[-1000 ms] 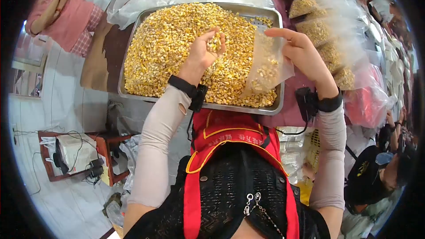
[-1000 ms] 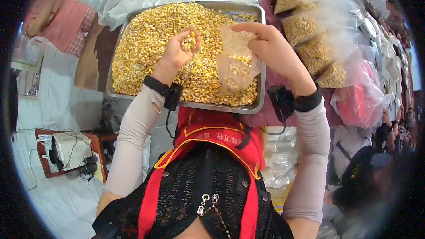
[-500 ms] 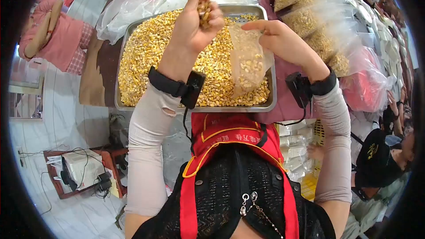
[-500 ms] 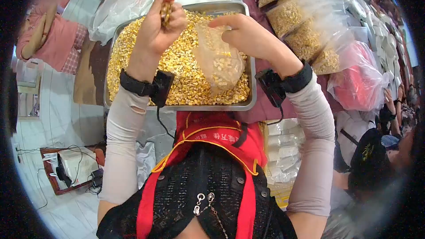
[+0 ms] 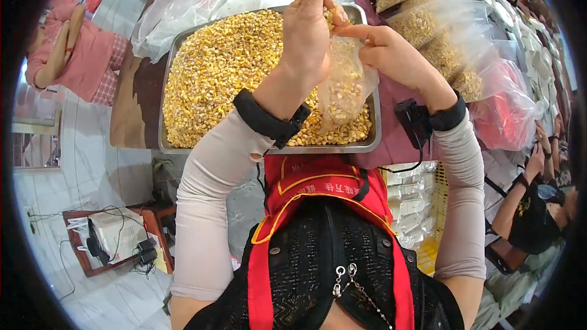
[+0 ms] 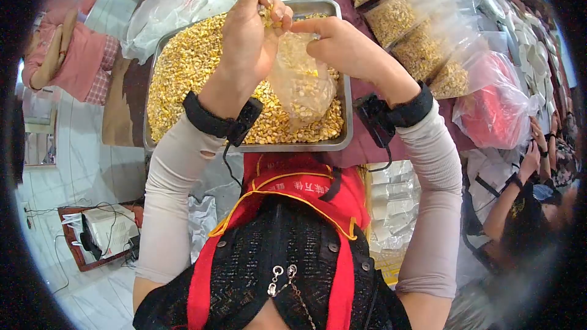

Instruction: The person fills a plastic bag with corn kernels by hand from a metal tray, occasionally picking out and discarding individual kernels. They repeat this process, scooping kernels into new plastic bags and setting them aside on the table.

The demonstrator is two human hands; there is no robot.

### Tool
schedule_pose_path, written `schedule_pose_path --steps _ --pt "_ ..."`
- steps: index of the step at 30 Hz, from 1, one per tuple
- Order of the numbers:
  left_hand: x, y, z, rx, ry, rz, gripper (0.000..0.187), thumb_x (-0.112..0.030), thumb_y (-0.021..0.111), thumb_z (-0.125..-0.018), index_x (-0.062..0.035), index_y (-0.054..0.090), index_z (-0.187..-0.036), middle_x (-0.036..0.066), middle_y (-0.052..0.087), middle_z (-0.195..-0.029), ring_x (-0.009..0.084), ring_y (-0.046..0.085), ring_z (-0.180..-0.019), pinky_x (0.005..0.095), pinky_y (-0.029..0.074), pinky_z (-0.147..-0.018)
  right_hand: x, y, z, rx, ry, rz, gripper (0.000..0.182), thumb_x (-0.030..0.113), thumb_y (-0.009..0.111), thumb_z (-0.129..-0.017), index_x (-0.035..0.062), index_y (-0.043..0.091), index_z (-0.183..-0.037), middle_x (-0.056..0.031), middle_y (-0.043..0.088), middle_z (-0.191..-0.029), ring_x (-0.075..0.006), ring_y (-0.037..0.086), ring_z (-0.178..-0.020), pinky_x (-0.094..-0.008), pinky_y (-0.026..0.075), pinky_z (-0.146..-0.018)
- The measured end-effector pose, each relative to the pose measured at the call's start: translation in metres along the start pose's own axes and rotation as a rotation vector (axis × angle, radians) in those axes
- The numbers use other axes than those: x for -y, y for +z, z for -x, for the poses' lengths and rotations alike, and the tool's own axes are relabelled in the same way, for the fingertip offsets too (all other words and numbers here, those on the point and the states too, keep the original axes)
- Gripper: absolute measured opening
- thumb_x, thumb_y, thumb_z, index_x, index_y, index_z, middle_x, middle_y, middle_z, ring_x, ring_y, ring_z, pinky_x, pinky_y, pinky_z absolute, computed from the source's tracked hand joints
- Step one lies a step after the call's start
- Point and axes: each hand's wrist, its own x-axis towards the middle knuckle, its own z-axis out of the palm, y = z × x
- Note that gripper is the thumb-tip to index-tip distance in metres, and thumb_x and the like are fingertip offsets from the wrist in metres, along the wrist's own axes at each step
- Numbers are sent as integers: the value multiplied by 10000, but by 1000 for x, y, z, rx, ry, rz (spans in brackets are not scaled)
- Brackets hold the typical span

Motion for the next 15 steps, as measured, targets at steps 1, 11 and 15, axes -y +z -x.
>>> schedule_pose_path --steps 1,11,15 --pt "-1 2 0 -33 -21 34 393 -457 474 -915 -95 459 -763 23 449 -590 148 461 -547 265 382 -498 0 0 1 1 0 -2 476 36 473 -717 19 564 -1184 -77 484 -598 -110 482 -560 -287 409 -530" --pt "17 -136 -6 -188 -324 -750 273 -342 473 -936 -85 540 -872 17 476 -644 133 443 -561 243 386 -526 -10 -11 20 19 13 -142 480 5 446 -750 16 548 -1219 32 483 -667 -51 437 -593 -216 383 -545" --pt "64 -203 11 143 -44 -1568 285 -337 514 -889 -78 571 -991 86 568 -790 244 535 -706 358 445 -664 -11 -7 20 32 65 -173 492 -1 441 -746 21 545 -1227 57 456 -679 -34 406 -596 -194 368 -550"
